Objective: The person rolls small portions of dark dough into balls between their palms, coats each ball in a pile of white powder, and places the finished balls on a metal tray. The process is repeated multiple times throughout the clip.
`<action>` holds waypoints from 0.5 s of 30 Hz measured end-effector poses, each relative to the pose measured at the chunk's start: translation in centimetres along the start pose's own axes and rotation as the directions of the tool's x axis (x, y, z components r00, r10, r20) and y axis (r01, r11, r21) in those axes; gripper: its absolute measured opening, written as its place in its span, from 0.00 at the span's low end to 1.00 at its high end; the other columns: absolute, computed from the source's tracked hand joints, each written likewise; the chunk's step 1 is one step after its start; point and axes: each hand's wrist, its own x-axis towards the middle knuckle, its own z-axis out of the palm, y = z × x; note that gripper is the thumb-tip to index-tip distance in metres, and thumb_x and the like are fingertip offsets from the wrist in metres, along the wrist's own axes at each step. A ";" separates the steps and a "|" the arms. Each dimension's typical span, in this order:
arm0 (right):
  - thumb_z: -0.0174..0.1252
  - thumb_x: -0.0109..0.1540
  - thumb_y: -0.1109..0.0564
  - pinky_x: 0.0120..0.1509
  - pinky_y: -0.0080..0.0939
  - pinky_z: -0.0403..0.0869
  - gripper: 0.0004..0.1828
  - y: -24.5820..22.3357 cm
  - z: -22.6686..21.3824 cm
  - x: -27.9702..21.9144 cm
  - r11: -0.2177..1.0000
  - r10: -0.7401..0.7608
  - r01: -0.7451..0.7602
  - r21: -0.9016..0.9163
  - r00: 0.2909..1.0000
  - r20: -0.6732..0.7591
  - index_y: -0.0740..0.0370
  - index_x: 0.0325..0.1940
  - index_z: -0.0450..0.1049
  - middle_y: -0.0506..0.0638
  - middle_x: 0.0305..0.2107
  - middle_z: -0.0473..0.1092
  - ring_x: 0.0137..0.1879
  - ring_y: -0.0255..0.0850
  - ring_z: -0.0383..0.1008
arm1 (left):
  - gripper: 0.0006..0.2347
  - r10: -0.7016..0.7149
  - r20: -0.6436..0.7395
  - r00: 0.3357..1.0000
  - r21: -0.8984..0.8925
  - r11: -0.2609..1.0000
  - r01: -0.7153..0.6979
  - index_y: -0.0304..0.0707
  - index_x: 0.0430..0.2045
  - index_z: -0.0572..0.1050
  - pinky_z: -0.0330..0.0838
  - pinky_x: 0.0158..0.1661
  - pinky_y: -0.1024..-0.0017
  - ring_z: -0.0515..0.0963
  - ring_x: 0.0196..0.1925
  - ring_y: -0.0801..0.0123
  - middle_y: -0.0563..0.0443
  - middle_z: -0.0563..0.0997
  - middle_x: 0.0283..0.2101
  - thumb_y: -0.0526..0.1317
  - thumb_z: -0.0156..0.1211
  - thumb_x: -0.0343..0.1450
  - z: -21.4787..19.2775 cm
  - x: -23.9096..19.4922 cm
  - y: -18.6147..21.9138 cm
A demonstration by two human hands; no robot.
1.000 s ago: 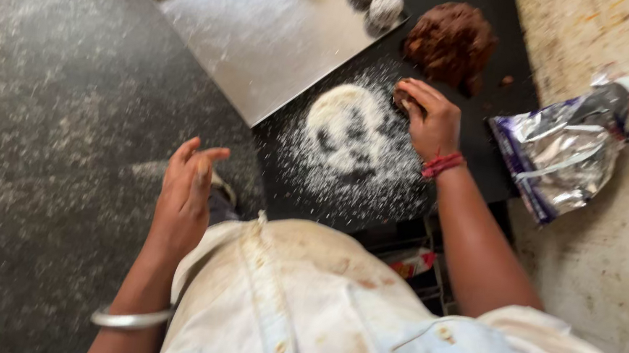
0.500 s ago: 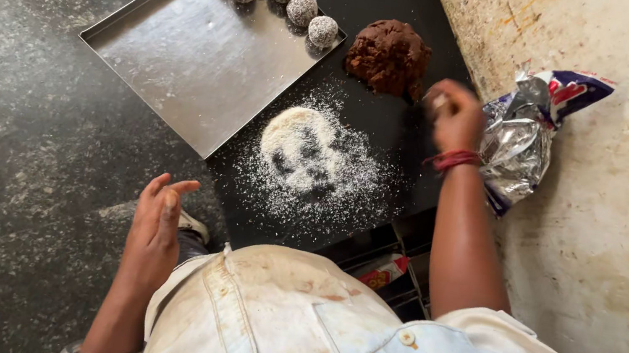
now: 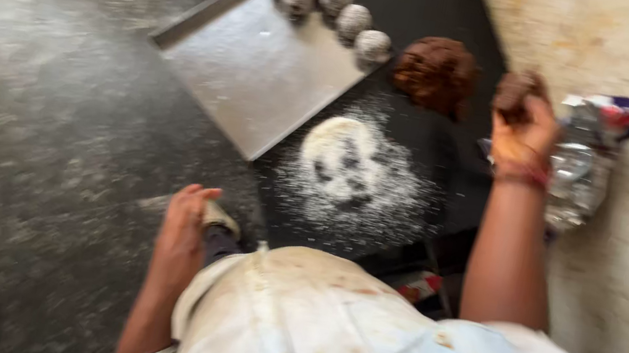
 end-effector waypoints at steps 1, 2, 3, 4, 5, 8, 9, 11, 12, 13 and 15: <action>0.54 0.61 0.54 0.48 0.45 0.77 0.13 -1.0 1.3 -2.0 0.940 0.111 -0.114 0.322 0.993 0.028 0.62 0.43 0.79 0.58 0.38 0.76 0.44 0.49 0.77 | 0.25 -0.002 0.003 1.000 0.004 1.000 0.002 0.37 0.52 0.77 0.61 0.66 0.56 0.66 0.71 0.53 0.38 0.70 0.65 0.55 0.32 0.79 0.2 0.4 0.5; 0.54 0.59 0.51 0.49 0.45 0.77 0.15 -1.5 2.9 -4.1 0.803 0.207 -0.220 0.554 0.975 0.086 0.63 0.41 0.79 0.58 0.38 0.76 0.45 0.48 0.76 | 0.25 -0.004 0.007 1.000 0.008 1.000 0.004 0.38 0.52 0.77 0.61 0.66 0.56 0.67 0.70 0.54 0.39 0.71 0.65 0.55 0.33 0.79 0.4 0.9 1.1; 0.54 0.58 0.48 0.49 0.45 0.77 0.18 -1.3 4.7 -6.2 0.700 0.258 -0.309 0.644 0.950 0.175 0.63 0.39 0.79 0.58 0.38 0.75 0.46 0.48 0.76 | 0.24 -0.016 0.015 1.000 0.013 1.000 0.016 0.39 0.52 0.77 0.62 0.66 0.57 0.68 0.70 0.54 0.39 0.71 0.66 0.54 0.34 0.79 0.6 1.1 1.8; 0.54 0.58 0.43 0.48 0.46 0.77 0.20 -1.0 6.5 -8.0 0.622 0.308 -0.402 0.672 0.914 0.262 0.61 0.38 0.78 0.57 0.36 0.74 0.44 0.48 0.74 | 0.22 0.086 0.029 0.996 0.011 0.996 -0.087 0.39 0.52 0.78 0.63 0.65 0.56 0.68 0.70 0.53 0.39 0.72 0.66 0.53 0.39 0.79 1.0 1.5 2.6; 0.52 0.64 0.43 0.48 0.43 0.76 0.20 0.1 8.4 -10.1 0.526 0.277 -0.502 0.686 0.864 0.420 0.63 0.40 0.77 0.56 0.36 0.73 0.44 0.46 0.73 | 0.20 0.181 0.047 0.982 0.016 0.983 -0.182 0.39 0.52 0.78 0.65 0.64 0.56 0.69 0.70 0.52 0.39 0.72 0.65 0.52 0.44 0.78 1.3 1.8 3.4; 0.48 0.71 0.38 0.45 0.39 0.74 0.27 3.2 13.4 -14.9 0.412 0.338 -0.703 0.580 0.709 0.620 0.66 0.41 0.75 0.56 0.34 0.72 0.42 0.45 0.72 | 0.13 0.454 -0.010 0.891 0.231 0.868 -0.440 0.40 0.48 0.80 0.67 0.62 0.53 0.72 0.65 0.45 0.37 0.72 0.62 0.44 0.64 0.73 3.0 3.0 6.7; 0.47 0.71 0.38 0.43 0.40 0.74 0.27 4.1 15.1 -16.1 0.458 0.326 -0.731 0.505 0.667 0.670 0.65 0.42 0.75 0.56 0.34 0.72 0.40 0.44 0.73 | 0.15 0.506 -0.003 0.862 0.247 0.836 -0.490 0.41 0.48 0.80 0.71 0.61 0.55 0.75 0.62 0.49 0.41 0.74 0.59 0.43 0.71 0.70 3.3 3.7 7.9; 0.46 0.71 0.37 0.40 0.43 0.75 0.27 5.0 17.5 -17.8 0.559 0.304 -0.751 0.351 0.579 0.756 0.64 0.43 0.75 0.56 0.33 0.73 0.37 0.44 0.73 | 0.20 0.573 0.061 0.817 0.159 0.803 -0.575 0.40 0.52 0.78 0.74 0.57 0.58 0.77 0.59 0.50 0.41 0.75 0.58 0.41 0.74 0.66 3.3 4.6 10.0; 0.46 0.72 0.37 0.38 0.42 0.75 0.27 5.1 18.0 -18.4 0.560 0.370 -0.753 0.346 0.601 0.709 0.64 0.44 0.75 0.56 0.34 0.74 0.38 0.44 0.74 | 0.23 0.608 0.092 0.789 0.108 0.781 -0.615 0.40 0.54 0.77 0.75 0.54 0.60 0.78 0.57 0.51 0.41 0.75 0.57 0.40 0.75 0.64 3.2 5.1 10.9; 0.45 0.72 0.37 0.37 0.41 0.75 0.27 5.1 18.1 -19.1 0.563 0.435 -0.751 0.345 0.624 0.648 0.63 0.45 0.74 0.55 0.36 0.74 0.40 0.44 0.76 | 0.23 0.565 0.157 0.810 0.107 0.806 -0.583 0.42 0.54 0.78 0.77 0.51 0.62 0.80 0.52 0.55 0.43 0.78 0.54 0.40 0.75 0.63 3.2 5.3 11.6; 0.44 0.73 0.37 0.37 0.40 0.76 0.26 5.5 18.4 -19.7 0.540 0.487 -0.762 0.358 0.630 0.605 0.62 0.46 0.72 0.55 0.37 0.75 0.42 0.45 0.78 | 0.24 0.476 0.287 0.831 0.099 0.848 -0.520 0.46 0.52 0.79 0.80 0.45 0.68 0.85 0.42 0.62 0.48 0.82 0.47 0.39 0.76 0.60 2.6 5.7 12.4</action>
